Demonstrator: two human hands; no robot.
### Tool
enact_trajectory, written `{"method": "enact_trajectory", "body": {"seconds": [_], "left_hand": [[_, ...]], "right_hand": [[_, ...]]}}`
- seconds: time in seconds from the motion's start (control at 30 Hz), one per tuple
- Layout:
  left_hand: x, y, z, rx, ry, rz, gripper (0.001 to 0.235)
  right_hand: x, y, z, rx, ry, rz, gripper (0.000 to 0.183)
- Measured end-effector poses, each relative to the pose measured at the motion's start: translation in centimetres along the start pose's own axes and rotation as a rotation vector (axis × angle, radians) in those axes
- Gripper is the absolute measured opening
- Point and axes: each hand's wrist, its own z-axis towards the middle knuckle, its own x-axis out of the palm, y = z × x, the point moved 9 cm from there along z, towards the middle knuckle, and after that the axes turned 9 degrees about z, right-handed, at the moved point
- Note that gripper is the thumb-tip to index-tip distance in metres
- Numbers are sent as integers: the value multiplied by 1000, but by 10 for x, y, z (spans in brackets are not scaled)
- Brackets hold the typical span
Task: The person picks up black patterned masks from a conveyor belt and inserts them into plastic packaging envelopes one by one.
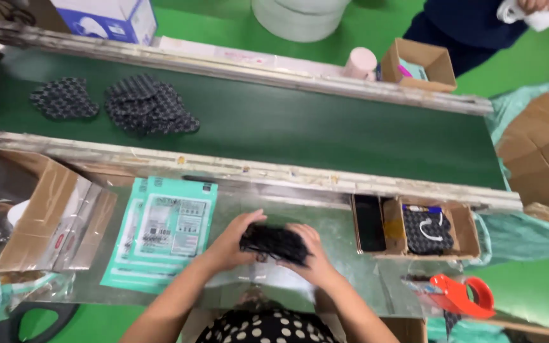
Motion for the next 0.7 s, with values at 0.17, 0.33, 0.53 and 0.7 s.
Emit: {"method": "enact_trajectory", "body": {"seconds": [0.17, 0.33, 0.53, 0.7], "left_hand": [[30, 20, -2, 149, 21, 129, 120], [57, 74, -8, -322, 111, 49, 96], [38, 15, -9, 41, -67, 98, 115], [49, 8, -13, 75, -10, 77, 108]], "right_hand": [[-3, -24, -21, -14, -230, -55, 97], [23, -123, -77, 462, -138, 58, 79], [24, -26, -36, 268, 13, 418, 127], [26, -51, -51, 184, -101, 65, 101]]}}
